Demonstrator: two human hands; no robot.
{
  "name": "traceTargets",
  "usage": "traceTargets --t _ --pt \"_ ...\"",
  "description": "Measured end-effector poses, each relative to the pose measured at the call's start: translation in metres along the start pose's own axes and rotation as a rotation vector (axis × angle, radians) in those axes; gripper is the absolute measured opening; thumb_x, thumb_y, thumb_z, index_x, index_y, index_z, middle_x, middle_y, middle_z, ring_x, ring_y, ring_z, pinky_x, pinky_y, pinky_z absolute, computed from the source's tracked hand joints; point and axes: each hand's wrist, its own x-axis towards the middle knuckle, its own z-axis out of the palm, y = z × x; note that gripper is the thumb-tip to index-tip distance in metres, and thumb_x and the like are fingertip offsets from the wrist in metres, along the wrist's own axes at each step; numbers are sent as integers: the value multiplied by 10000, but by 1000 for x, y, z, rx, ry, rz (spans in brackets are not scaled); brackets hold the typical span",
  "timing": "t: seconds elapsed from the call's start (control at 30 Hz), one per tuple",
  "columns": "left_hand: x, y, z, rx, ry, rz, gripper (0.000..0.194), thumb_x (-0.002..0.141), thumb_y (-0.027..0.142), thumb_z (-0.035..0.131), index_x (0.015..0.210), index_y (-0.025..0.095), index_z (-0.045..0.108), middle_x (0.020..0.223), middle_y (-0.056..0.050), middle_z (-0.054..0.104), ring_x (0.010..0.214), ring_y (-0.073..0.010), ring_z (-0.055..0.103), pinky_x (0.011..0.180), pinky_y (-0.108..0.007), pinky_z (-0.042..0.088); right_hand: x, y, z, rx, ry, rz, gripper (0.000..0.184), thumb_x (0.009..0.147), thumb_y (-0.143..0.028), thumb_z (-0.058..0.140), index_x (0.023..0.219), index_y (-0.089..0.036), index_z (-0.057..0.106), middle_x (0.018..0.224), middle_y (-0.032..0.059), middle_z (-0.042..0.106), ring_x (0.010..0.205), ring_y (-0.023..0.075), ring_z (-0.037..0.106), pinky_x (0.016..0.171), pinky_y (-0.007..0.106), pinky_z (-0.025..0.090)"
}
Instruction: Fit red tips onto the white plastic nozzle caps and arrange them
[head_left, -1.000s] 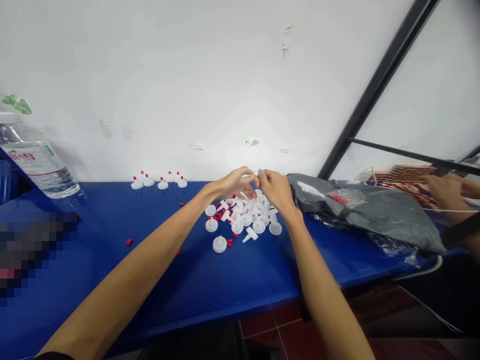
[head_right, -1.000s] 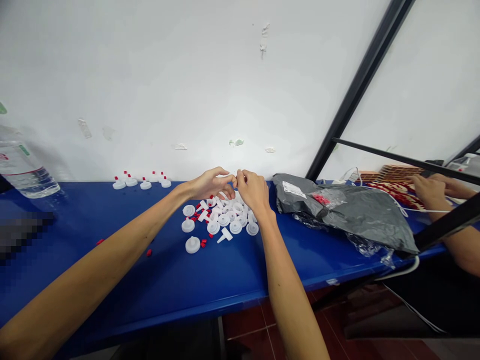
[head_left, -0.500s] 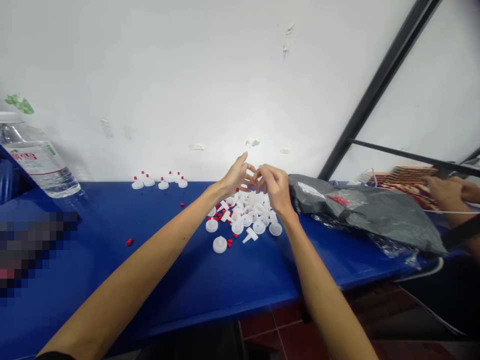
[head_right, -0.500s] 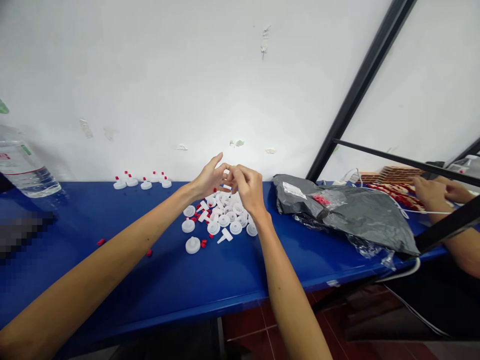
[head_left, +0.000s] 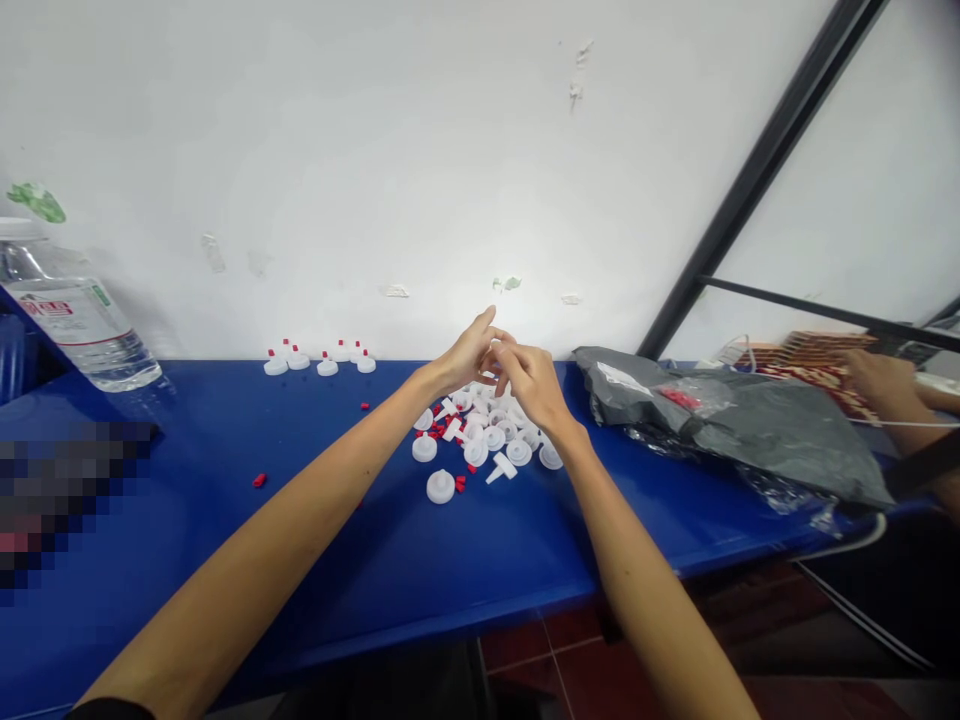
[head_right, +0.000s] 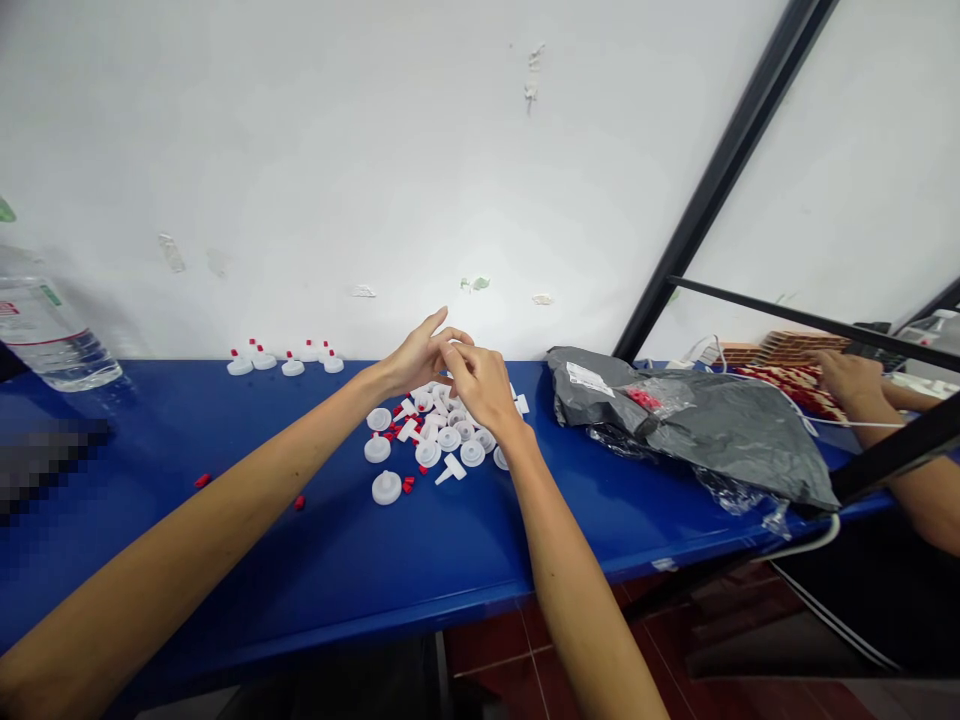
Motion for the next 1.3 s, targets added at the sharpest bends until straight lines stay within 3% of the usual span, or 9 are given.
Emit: traceTargets --t 0.1,0.27,0.37,0.47,0.57,0.67,0.83,1.0,1.3 --pt "3 1 -5 111 39 35 572 978 637 204 927 200 571 611 -6 530 544 -179 535 562 -285 460 0 1 0 -53 14 -3 561 1050 -492 352 831 -202 780 541 1 652 608 183 657 715 278 450" --pt "3 12 -30 809 275 97 392 932 460 377 937 187 657 990 -117 706 893 -241 651 811 -332 504 -2 -3 -3 -75 61 -6 587 1054 -508 341 798 -211 777 500 -10 618 567 172 635 690 274 421" --pt "-5 23 -62 1053 446 -8 292 844 408 535 948 185 692 1199 -162 674 1186 -356 563 1026 -448 403 -2 -4 -4 -68 80 4 608 1053 -525 329 759 -211 758 514 -11 621 536 164 617 669 275 421" --pt "-22 28 -102 1262 573 -147 388 798 444 620 1063 170 692 1354 -212 577 1335 -467 413 1113 -610 236 -2 -3 -3 -65 77 4 619 1053 -531 320 728 -212 739 500 -12 606 528 166 611 661 279 419" --pt "-46 20 -138 1422 637 -232 518 858 517 557 1222 160 645 1441 -243 489 1379 -485 343 1123 -644 174 -1 -1 0 -60 61 2 599 1050 -524 337 721 -216 731 491 -17 594 527 167 610 661 283 411" --pt "-67 3 -161 1522 689 -288 586 915 570 455 1305 155 594 1428 -268 475 1345 -482 379 1092 -623 249 -1 -1 2 -49 55 -2 578 1049 -506 358 712 -218 728 501 -23 598 515 159 600 655 285 400" --pt "-77 -22 -174 1587 742 -279 582 939 590 391 1287 170 593 1342 -265 519 1249 -447 480 1027 -555 362 -1 1 1 -46 62 13 559 1051 -489 361 764 -225 761 476 -32 565 501 162 588 633 290 385" --pt "-73 -31 -175 1611 760 -218 536 952 581 383 1238 177 591 1284 -241 536 1177 -406 539 975 -487 421 -1 2 1 -54 68 19 554 1046 -491 367 777 -225 771 468 -29 563 504 167 586 637 291 392" --pt "-68 -41 -181 1647 752 -215 459 1016 373 270 1210 125 603 1253 -233 553 1093 -351 627 873 -431 500 -1 3 3 -81 40 10 574 1046 -506 351 706 -223 718 493 -17 566 528 169 569 617 293 360"
